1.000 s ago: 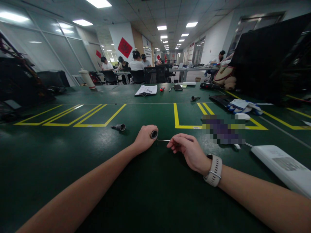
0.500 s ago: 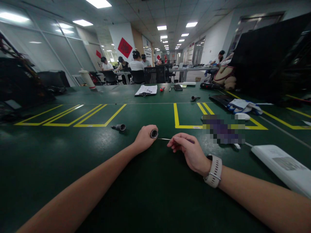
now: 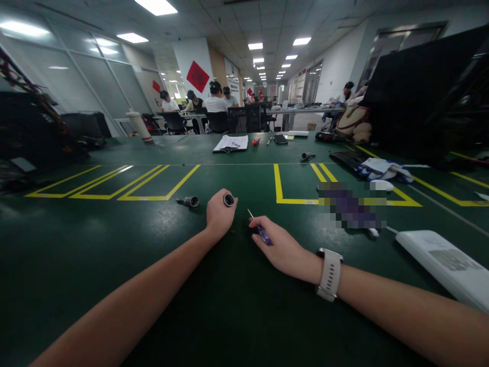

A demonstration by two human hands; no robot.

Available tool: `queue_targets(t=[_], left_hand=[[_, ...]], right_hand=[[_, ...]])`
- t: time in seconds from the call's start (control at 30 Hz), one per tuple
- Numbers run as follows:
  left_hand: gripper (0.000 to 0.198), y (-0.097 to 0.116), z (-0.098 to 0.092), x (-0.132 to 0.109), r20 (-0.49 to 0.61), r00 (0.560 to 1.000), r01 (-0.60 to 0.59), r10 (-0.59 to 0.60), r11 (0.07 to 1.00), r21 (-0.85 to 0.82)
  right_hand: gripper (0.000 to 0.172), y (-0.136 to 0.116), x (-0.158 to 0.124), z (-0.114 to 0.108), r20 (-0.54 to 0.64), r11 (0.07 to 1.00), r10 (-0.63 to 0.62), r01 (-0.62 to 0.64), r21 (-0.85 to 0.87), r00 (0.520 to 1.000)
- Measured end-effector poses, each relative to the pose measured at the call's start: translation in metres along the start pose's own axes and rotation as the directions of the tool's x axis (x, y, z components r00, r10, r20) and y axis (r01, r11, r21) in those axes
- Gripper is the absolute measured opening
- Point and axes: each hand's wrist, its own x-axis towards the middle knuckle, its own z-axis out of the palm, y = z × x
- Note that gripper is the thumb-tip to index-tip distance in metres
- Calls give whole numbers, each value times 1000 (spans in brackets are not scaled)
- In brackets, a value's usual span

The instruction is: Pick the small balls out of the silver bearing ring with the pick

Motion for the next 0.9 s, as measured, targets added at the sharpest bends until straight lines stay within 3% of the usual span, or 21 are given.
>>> queue_targets(t=[0.07,0.23,0.4,0.47,0.5,0.7,0.9], left_hand=[[20,0,0,1,-75,997,23,-25,999,-30],[20,-2,-1,6,-224,971,65,-85,993,-97],[21,-5,0,7,-224,970,61,-94,987,-149],[22,-3,1,6,-197,977,41,-75,984,-172],[22,-2,1,5,-173,983,27,-60,982,-187],[20,6,1,0,92,989,-83,114,953,-291],[17,13,-1,-4,266,938,-130,223,936,-327]], right_hand=[[22,-5,7,8,75,988,-111,118,-104,991],[19,-10,25,25,187,946,-263,291,-142,946],[23,-5,17,11,286,903,-333,391,-179,899],[29,-2,9,-1,343,845,-415,497,-197,843],[32,0,5,-7,346,835,-424,510,-208,837],[23,9,-19,-30,201,874,-367,411,-259,908],[19,-7,-24,-37,-125,924,-373,357,-133,919]])
